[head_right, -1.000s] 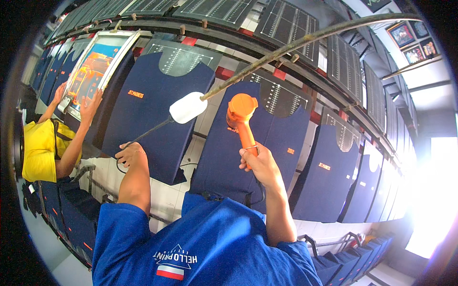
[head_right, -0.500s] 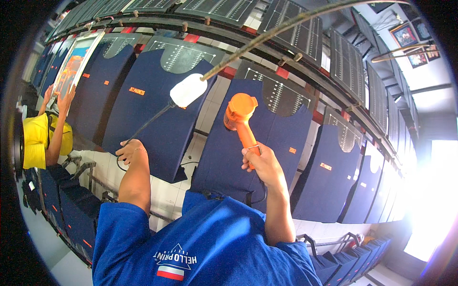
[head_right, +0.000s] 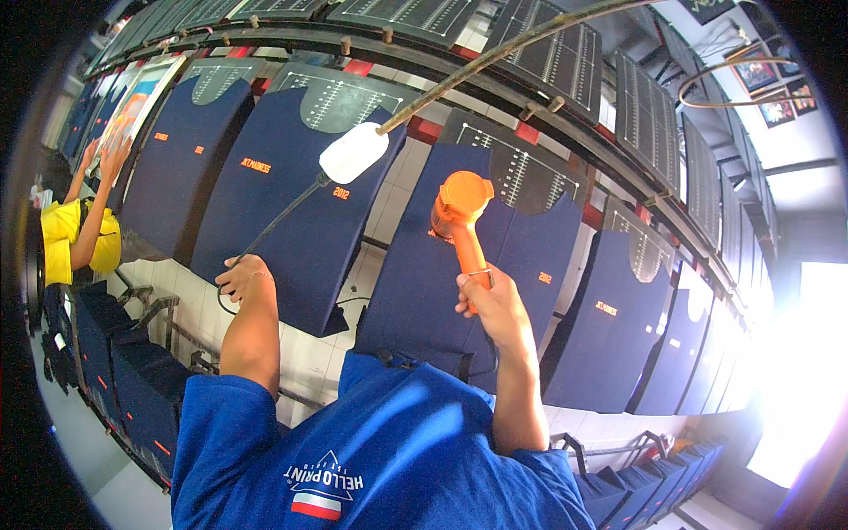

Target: The person uses a handheld heat gun to dry ink on a series of blue fabric panels laid out on printing tables.

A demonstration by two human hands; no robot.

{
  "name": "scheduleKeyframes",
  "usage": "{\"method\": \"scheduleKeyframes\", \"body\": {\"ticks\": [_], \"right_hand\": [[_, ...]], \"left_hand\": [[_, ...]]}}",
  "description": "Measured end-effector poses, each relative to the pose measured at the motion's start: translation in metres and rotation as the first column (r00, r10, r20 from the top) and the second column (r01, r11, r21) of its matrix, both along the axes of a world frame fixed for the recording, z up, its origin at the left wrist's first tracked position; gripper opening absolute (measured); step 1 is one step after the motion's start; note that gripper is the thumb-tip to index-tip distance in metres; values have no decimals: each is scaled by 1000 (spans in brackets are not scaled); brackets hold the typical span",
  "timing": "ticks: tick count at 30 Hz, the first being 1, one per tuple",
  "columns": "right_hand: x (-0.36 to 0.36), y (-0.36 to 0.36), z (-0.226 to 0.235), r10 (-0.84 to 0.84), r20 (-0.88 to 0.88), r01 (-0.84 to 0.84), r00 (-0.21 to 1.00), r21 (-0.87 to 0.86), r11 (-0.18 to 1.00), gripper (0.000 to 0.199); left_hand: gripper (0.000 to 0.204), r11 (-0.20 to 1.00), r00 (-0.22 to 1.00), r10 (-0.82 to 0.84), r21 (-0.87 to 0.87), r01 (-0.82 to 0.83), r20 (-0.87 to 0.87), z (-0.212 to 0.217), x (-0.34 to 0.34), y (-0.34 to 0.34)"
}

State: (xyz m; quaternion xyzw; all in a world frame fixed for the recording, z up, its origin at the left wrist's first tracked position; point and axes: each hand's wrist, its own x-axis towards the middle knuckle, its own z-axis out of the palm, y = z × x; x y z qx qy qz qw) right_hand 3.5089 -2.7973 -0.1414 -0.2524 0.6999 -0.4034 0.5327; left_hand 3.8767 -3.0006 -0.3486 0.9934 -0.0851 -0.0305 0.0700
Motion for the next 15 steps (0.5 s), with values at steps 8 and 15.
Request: {"method": "scheduleKeyframes", "body": {"ticks": [8, 15], "right_hand": [[0, 6, 1, -17, -1, 17, 1000, 6, 1000, 25], [2, 8, 2, -44, -25, 45, 999, 29, 999, 23]], "left_hand": [[50, 1000, 1000, -21, -4, 21, -4, 5, -2, 2], [51, 1000, 999, -3, -16, 3, -36, 9, -3, 1]]}}
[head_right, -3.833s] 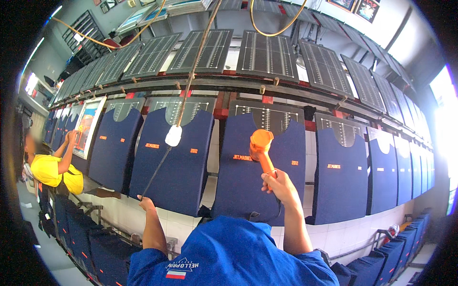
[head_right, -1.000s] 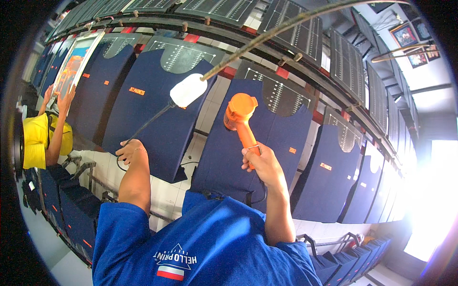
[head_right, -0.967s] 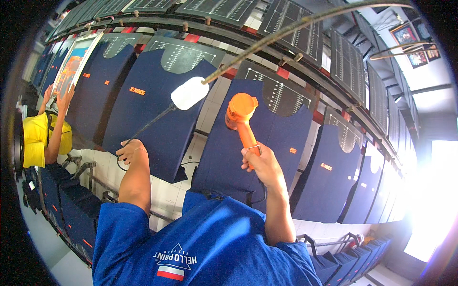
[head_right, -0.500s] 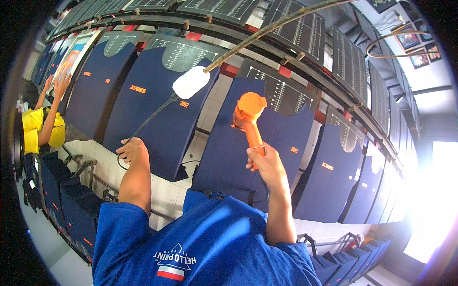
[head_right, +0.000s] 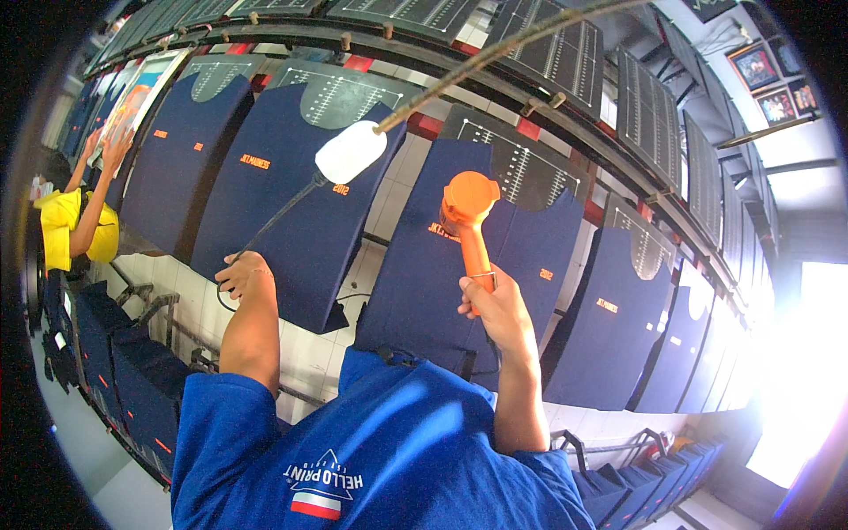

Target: The person uses a handheld heat gun to dry ink on a series of blue fabric panels laid out on printing tables.

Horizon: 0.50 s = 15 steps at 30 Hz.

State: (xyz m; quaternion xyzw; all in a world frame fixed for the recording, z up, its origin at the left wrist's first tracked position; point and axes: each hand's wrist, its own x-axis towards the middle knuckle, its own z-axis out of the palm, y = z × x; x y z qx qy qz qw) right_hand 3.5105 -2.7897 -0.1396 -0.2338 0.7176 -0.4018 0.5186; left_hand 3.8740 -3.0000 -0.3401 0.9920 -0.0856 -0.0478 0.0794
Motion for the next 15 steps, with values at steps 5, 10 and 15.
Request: {"method": "scheduleKeyframes", "body": {"ticks": [5, 10, 15], "right_hand": [[-9, 5, 0, 13, 10, -13, 1000, 2, 1000, 24], [-15, 5, 8, 13, 37, -13, 999, 14, 1000, 23], [-11, 10, 0, -4, -2, 4, 1000, -1, 1000, 25]], "left_hand": [[51, 1000, 1000, -4, 19, 4, -7, -1, 2, 0], [51, 1000, 1000, -4, 24, 4, -11, -6, 6, 0], [52, 1000, 1000, -6, 26, 6, -9, -4, 4, -2]]}}
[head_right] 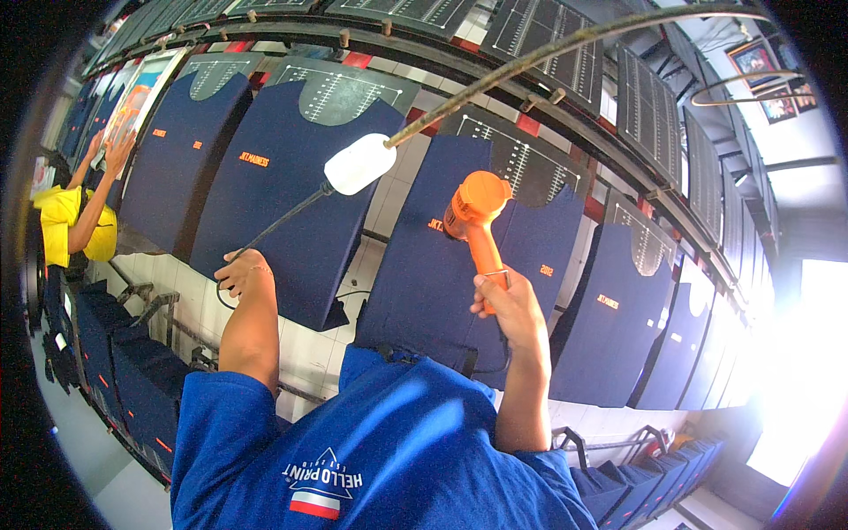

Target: The person uses a handheld heat gun to dry ink on a series of blue fabric panels laid out on printing tables.

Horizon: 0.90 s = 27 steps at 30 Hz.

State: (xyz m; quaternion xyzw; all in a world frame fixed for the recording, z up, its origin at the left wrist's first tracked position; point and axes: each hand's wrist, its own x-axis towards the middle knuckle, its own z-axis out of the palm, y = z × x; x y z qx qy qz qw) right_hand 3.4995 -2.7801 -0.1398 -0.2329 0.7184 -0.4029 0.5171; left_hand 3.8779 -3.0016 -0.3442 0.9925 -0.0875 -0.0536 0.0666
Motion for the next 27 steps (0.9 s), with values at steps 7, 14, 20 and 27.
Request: {"method": "scheduleKeyframes", "body": {"ticks": [7, 14, 20, 27], "right_hand": [[-3, 1, 6, 7, -19, -7, 1000, 24, 1000, 26], [-8, 4, 8, -32, 16, 32, 999, 23, 999, 23], [-9, 7, 10, -27, -12, 27, 1000, 14, 1000, 24], [-11, 10, 8, -36, -8, 36, 999, -3, 999, 23]], "left_hand": [[52, 1000, 1000, 7, -26, -7, 1, -4, 1, 2], [51, 1000, 1000, -10, -11, 9, -8, 2, -1, 1], [51, 1000, 1000, -4, -8, 4, 22, -6, 3, 0], [53, 1000, 1000, -10, -15, 11, 27, -5, 1, 1]]}}
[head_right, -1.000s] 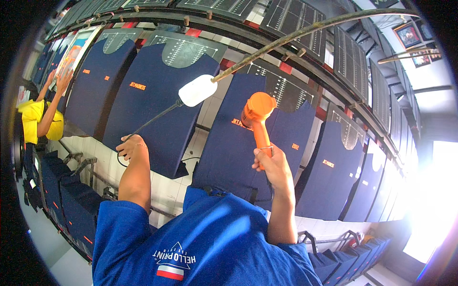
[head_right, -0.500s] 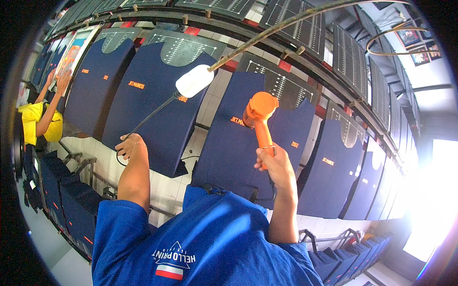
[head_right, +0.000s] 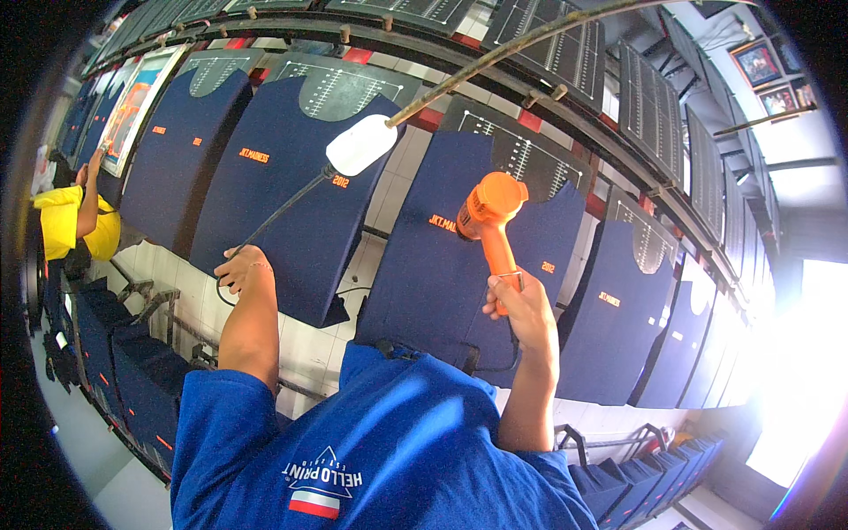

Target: The person uses a handheld heat gun to dry ink on a series of blue fabric panels laid out on printing tables.

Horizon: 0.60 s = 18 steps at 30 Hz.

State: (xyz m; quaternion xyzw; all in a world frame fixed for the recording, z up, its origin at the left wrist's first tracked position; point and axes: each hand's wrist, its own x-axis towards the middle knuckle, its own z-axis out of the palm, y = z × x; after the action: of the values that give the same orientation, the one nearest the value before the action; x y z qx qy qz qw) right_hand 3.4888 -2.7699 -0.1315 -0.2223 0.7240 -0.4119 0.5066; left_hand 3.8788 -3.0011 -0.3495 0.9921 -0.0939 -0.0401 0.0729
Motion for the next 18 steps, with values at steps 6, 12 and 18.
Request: {"method": "scheduleKeyframes", "body": {"ticks": [6, 12, 18], "right_hand": [[-2, 4, 1, -27, 0, 27, 1000, 1, 1000, 21], [-5, 6, 3, -14, -5, 14, 1000, 7, 1000, 23], [-8, 11, -1, -18, 12, 18, 1000, -1, 1000, 22]], "left_hand": [[53, 1000, 1000, -8, 9, 8, -7, 7, -2, 2], [52, 1000, 1000, -2, 4, 2, -17, 1, 1, 1], [52, 1000, 999, 30, -2, -30, -19, -3, 3, -2]]}}
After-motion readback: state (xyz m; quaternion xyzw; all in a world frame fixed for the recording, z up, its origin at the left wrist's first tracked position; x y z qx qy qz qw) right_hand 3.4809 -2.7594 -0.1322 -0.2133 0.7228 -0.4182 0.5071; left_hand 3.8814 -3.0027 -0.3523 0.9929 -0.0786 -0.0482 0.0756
